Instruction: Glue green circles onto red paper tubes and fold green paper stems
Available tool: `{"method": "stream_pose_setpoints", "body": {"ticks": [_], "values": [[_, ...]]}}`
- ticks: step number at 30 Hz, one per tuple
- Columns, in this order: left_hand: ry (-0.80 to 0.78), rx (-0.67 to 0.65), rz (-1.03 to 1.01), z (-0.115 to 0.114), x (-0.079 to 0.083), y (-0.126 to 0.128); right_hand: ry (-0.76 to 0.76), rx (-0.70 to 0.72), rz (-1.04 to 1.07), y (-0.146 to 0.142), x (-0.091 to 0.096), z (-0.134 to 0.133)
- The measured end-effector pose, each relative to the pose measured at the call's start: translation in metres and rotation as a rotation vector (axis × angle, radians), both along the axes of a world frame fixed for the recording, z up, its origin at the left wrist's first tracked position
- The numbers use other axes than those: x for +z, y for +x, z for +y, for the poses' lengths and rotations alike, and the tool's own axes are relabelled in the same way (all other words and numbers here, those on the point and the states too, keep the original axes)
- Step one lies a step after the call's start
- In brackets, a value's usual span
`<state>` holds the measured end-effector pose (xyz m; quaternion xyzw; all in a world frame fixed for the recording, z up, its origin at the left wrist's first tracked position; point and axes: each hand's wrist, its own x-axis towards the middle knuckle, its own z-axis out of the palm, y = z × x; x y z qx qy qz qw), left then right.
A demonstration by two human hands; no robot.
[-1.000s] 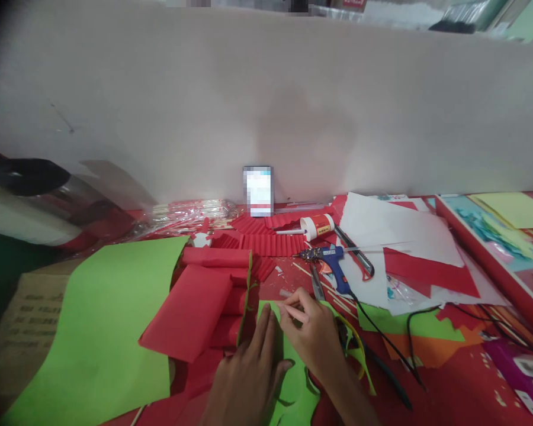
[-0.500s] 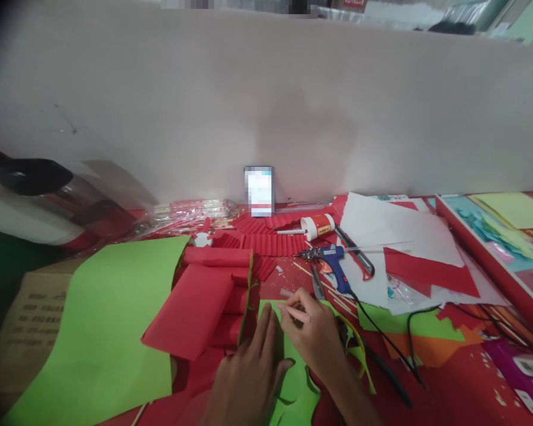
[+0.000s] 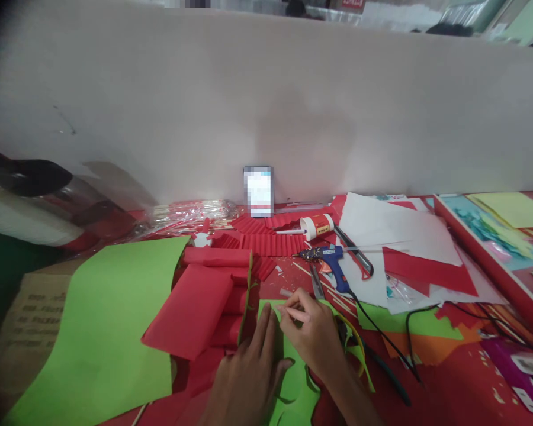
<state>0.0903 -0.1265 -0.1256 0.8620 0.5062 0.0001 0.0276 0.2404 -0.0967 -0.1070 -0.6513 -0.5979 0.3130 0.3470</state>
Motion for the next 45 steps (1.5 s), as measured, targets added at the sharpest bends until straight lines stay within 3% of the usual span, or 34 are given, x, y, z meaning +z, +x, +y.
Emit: {"method": "stream_pose_setpoints", "body": {"ticks": [7,11,16,20,31,37,41,45], "values": [[0.0,0.005,-0.001,0.0,0.0,0.0,-0.012,-0.01,0.032,0.0,-0.001,-0.001],[0.002,0.006,-0.01,-0.001,0.0,0.001,0.083,-0.053,0.024,0.001,-0.001,-0.001],[0.026,0.015,0.028,0.0,-0.002,-0.001,0.241,0.005,-0.168,0.008,-0.019,0.004],[0.088,0.0,0.104,-0.001,-0.001,-0.001,0.258,0.072,-0.322,0.012,-0.033,0.008],[0.004,0.036,0.173,-0.006,0.02,-0.003,0.26,0.063,-0.474,0.012,-0.038,0.011],[-0.021,0.056,0.119,-0.007,0.025,-0.003,0.254,-0.009,-0.302,0.007,-0.027,0.006],[-0.016,0.01,0.035,-0.004,0.029,-0.004,0.249,-0.058,-0.015,0.004,-0.009,-0.001],[0.047,-0.101,-0.175,0.005,0.035,-0.012,0.202,-0.038,0.287,0.005,0.006,-0.009]]}}
